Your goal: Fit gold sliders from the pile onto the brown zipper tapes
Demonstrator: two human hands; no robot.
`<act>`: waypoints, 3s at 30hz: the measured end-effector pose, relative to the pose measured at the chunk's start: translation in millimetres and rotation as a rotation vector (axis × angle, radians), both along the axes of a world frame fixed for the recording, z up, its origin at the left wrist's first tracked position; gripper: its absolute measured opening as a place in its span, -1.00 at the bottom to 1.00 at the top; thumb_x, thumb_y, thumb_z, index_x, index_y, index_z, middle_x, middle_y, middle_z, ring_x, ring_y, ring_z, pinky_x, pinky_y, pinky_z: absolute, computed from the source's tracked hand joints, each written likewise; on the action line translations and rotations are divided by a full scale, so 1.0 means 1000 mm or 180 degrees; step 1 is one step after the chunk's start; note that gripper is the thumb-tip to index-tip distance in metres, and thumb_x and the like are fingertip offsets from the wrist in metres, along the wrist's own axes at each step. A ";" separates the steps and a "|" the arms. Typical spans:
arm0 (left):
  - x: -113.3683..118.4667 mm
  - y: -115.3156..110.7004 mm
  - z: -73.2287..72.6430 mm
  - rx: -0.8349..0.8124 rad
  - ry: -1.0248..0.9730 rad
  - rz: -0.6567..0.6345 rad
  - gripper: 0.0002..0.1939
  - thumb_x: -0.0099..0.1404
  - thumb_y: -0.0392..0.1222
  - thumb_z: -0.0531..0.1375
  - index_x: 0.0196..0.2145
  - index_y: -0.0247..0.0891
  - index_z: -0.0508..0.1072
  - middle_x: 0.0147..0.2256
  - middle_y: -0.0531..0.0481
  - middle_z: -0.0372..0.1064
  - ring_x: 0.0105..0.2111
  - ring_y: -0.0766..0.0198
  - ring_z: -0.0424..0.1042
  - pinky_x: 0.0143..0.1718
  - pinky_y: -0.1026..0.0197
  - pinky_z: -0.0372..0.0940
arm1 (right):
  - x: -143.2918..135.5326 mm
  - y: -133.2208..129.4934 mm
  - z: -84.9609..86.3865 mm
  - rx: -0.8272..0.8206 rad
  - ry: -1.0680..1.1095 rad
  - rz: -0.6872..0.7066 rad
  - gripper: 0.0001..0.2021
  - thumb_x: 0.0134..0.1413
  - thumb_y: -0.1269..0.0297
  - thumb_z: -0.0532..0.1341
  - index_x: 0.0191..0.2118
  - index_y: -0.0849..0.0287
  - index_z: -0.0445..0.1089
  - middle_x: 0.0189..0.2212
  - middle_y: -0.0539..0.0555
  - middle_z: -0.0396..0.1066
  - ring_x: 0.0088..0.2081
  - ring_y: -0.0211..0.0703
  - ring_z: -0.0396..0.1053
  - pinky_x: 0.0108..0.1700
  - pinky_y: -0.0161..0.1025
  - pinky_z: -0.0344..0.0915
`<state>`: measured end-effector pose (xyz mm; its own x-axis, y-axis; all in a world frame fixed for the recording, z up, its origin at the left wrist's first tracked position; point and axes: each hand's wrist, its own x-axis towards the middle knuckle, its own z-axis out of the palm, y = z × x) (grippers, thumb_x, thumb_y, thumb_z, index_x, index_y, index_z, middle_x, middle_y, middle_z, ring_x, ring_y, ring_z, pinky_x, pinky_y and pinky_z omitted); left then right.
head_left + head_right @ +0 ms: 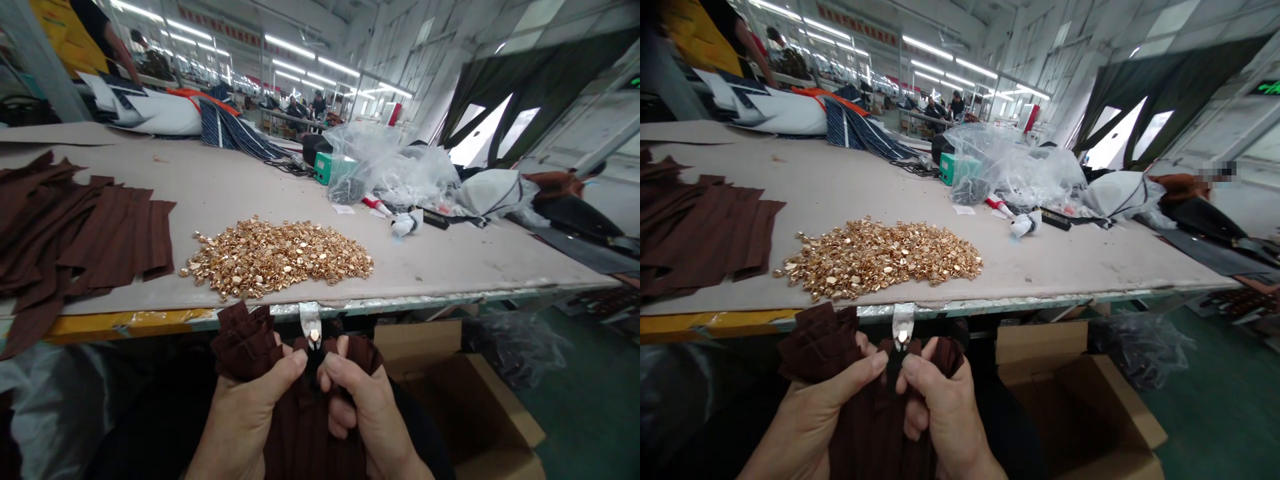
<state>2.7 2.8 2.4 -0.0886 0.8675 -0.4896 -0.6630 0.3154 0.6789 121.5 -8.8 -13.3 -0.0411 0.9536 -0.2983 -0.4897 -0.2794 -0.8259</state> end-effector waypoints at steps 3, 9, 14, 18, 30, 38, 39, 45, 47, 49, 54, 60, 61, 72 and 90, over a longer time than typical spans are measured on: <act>-0.002 0.002 -0.002 0.0048 0.0198 -0.0153 -0.76 -0.15 -0.31 0.41 -0.53 -0.27 0.42 -0.60 0.12 0.42 -0.56 0.33 0.39 -0.49 0.31 0.35 | 0.002 0.006 -0.002 -0.0138 0.0224 -0.0019 -0.72 -0.10 0.23 0.34 -0.54 0.20 0.21 -0.65 -0.14 0.28 -0.78 -0.55 -0.07 -0.76 -0.52 0.01; -0.005 0.007 -0.008 0.0103 0.0383 -0.0180 -0.76 -0.15 -0.31 0.41 -0.51 -0.26 0.43 -0.56 0.13 0.42 -0.52 0.34 0.38 -0.44 0.32 0.32 | 0.003 0.012 -0.004 -0.0225 0.0207 0.0031 -0.72 -0.14 0.26 0.33 -0.56 0.19 0.19 -0.68 -0.16 0.24 -0.78 -0.54 -0.06 -0.77 -0.53 0.02; -0.003 0.009 -0.004 0.0145 0.0458 -0.0177 -0.77 -0.18 -0.32 0.41 -0.53 -0.27 0.44 -0.59 0.13 0.43 -0.54 0.33 0.38 -0.47 0.32 0.33 | 0.002 0.016 -0.004 -0.0213 0.0188 0.0022 -0.73 -0.15 0.26 0.33 -0.56 0.19 0.19 -0.68 -0.16 0.24 -0.78 -0.54 -0.06 -0.78 -0.54 0.00; -0.002 0.008 -0.001 0.0144 0.0265 -0.0268 -0.80 -0.17 -0.33 0.41 -0.58 -0.28 0.45 -0.61 0.11 0.43 -0.58 0.35 0.38 -0.51 0.34 0.33 | 0.002 0.016 -0.003 -0.0150 0.0200 0.0084 -0.72 -0.15 0.26 0.34 -0.57 0.19 0.19 -0.69 -0.16 0.25 -0.79 -0.55 -0.07 -0.78 -0.54 -0.01; 0.002 0.011 -0.003 0.0216 0.0128 -0.0254 -0.83 -0.17 -0.34 0.42 -0.61 -0.28 0.49 -0.60 0.09 0.44 -0.57 0.36 0.40 -0.51 0.37 0.36 | 0.000 0.018 -0.004 -0.0099 0.0252 0.0055 -0.72 -0.14 0.27 0.35 -0.54 0.18 0.19 -0.67 -0.16 0.28 -0.79 -0.54 -0.03 -0.77 -0.54 0.01; 0.004 0.010 -0.006 0.0307 0.0228 -0.0097 -0.85 -0.13 -0.35 0.42 -0.58 -0.26 0.51 -0.60 0.12 0.46 -0.57 0.36 0.42 -0.50 0.40 0.38 | 0.000 0.021 -0.005 -0.0139 0.0252 0.0028 -0.72 -0.15 0.27 0.35 -0.53 0.18 0.19 -0.67 -0.15 0.30 -0.79 -0.53 -0.01 -0.78 -0.53 0.02; 0.005 0.010 -0.005 0.0272 0.0191 -0.0082 -0.85 -0.13 -0.35 0.42 -0.59 -0.26 0.51 -0.60 0.12 0.45 -0.58 0.37 0.42 -0.51 0.41 0.38 | 0.000 0.021 -0.004 -0.0126 0.0255 0.0027 -0.72 -0.15 0.27 0.35 -0.53 0.18 0.19 -0.67 -0.16 0.29 -0.79 -0.53 -0.02 -0.78 -0.53 0.01; 0.012 0.010 0.000 0.0226 0.0114 -0.0060 -0.85 -0.12 -0.35 0.42 -0.61 -0.24 0.51 -0.61 0.14 0.46 -0.59 0.40 0.43 -0.52 0.45 0.38 | -0.003 0.024 -0.002 -0.0094 0.0132 -0.0028 -0.70 -0.17 0.24 0.36 -0.54 0.18 0.19 -0.67 -0.16 0.30 -0.80 -0.53 -0.01 -0.78 -0.52 0.04; 0.012 0.010 0.000 0.0252 0.0121 -0.0052 -0.84 -0.11 -0.34 0.42 -0.63 -0.25 0.50 -0.62 0.13 0.45 -0.61 0.41 0.41 -0.54 0.45 0.37 | -0.002 0.025 -0.001 -0.0074 -0.0009 0.0022 -0.70 -0.17 0.23 0.37 -0.53 0.19 0.20 -0.66 -0.14 0.31 -0.79 -0.53 -0.01 -0.78 -0.51 0.03; 0.011 0.010 -0.003 0.0279 0.0131 -0.0075 -0.84 -0.10 -0.32 0.42 -0.62 -0.26 0.49 -0.62 0.13 0.46 -0.61 0.39 0.42 -0.54 0.43 0.37 | 0.002 0.028 0.000 0.0018 -0.0285 0.0133 -0.70 -0.14 0.18 0.36 -0.53 0.20 0.22 -0.68 -0.14 0.28 -0.79 -0.52 -0.01 -0.78 -0.51 -0.01; 0.006 0.010 -0.012 0.0343 0.0223 -0.0094 -0.86 -0.09 -0.29 0.42 -0.54 -0.26 0.53 -0.55 0.12 0.50 -0.53 0.36 0.44 -0.46 0.39 0.37 | 0.014 0.034 0.007 0.0696 -0.1362 0.0241 -0.70 0.00 0.09 0.29 -0.51 0.22 0.31 -0.73 -0.17 0.13 -0.73 -0.44 0.01 -0.70 -0.43 -0.04; 0.003 0.006 -0.017 0.0167 0.0132 -0.0157 -0.80 -0.09 -0.26 0.42 -0.46 -0.27 0.53 -0.47 0.07 0.52 -0.44 0.29 0.46 -0.37 0.29 0.36 | 0.010 0.037 0.019 0.1423 -0.2838 0.0112 -0.78 0.13 0.25 0.18 -0.50 0.18 0.27 -0.61 -0.09 0.25 -0.54 -0.30 0.17 -0.48 -0.34 0.10; 0.003 0.005 -0.018 0.0159 0.0115 -0.0218 -0.80 -0.08 -0.25 0.42 -0.45 -0.27 0.52 -0.45 0.07 0.52 -0.42 0.27 0.46 -0.35 0.27 0.36 | 0.008 0.039 0.020 0.1582 -0.3186 0.0035 -0.80 0.14 0.27 0.16 -0.49 0.17 0.26 -0.59 -0.08 0.25 -0.54 -0.29 0.17 -0.47 -0.33 0.09; -0.005 0.002 -0.014 0.0312 0.0341 -0.0395 -0.81 -0.08 -0.24 0.41 -0.49 -0.28 0.49 -0.51 0.09 0.45 -0.46 0.29 0.39 -0.37 0.25 0.30 | 0.001 0.074 0.046 0.1602 -0.3072 0.0378 -0.84 0.08 0.22 0.21 -0.42 0.17 0.31 -0.57 -0.10 0.27 -0.52 -0.28 0.17 -0.47 -0.33 0.09; -0.006 -0.012 -0.034 0.0329 0.0398 -0.0916 -0.72 -0.22 -0.14 0.43 -0.58 -0.28 0.43 -0.65 0.06 0.38 -0.63 0.30 0.28 -0.51 0.22 0.17 | 0.032 0.082 0.049 0.1964 -0.5247 -0.0181 -0.72 0.11 0.23 0.17 -0.59 0.17 0.28 -0.60 -0.01 0.26 -0.51 -0.20 0.20 -0.43 -0.28 0.06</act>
